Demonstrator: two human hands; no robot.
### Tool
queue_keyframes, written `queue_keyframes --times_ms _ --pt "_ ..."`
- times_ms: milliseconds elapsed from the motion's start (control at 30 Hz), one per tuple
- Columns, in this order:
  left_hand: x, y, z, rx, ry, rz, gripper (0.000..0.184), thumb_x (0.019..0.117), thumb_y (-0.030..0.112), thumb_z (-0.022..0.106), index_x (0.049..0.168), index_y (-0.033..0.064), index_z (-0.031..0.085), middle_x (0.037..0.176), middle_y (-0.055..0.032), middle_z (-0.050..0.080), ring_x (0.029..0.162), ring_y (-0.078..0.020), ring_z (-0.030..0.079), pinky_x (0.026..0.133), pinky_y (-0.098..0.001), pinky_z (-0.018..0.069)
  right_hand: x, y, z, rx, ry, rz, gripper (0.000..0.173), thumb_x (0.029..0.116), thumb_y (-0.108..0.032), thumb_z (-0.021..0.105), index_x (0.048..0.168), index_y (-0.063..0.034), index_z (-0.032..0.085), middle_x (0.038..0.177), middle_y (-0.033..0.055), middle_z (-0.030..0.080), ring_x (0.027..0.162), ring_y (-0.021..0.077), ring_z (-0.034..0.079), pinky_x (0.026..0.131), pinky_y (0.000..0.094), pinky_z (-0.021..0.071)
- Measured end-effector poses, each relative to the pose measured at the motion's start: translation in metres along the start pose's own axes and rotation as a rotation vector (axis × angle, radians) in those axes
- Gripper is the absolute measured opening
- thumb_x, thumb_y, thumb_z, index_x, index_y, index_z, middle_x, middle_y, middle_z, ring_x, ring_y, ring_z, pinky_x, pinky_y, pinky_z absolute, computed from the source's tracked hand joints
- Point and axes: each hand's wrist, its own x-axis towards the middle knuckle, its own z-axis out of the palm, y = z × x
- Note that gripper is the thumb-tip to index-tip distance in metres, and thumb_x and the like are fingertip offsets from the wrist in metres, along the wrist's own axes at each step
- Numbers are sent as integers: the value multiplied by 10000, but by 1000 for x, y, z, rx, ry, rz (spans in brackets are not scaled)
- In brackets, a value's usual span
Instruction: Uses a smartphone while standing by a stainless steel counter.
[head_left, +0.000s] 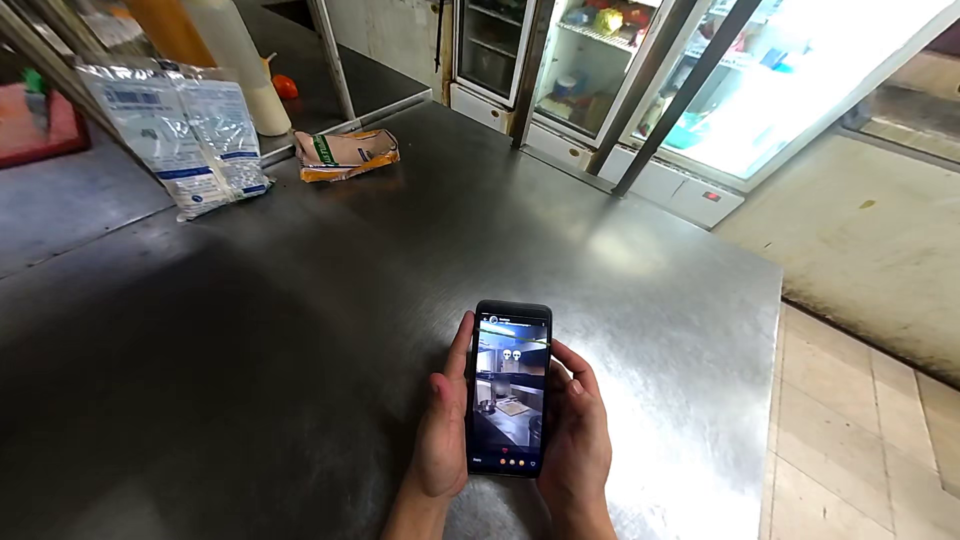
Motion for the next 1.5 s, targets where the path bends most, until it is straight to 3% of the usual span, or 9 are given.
queue_keyframes --times_ms 933,1500 --pt "0 0 0 43 5 3 1044 849 852 364 1645 215 139 1612 -89 361 1464 -238 381 1183 -448 361 0 1 -1 -16 -5 -4 475 983 -341 407 1322 -55 575 1056 117 704 958 171 700 832 345 593" --pt "0 -1 -1 75 23 2 1033 845 862 341 1643 233 155 1632 -59 330 1483 -228 347 1197 -450 334 0 -1 1 -32 13 -14 441 983 -274 377 1299 -63 601 1032 94 703 935 145 695 817 316 586"
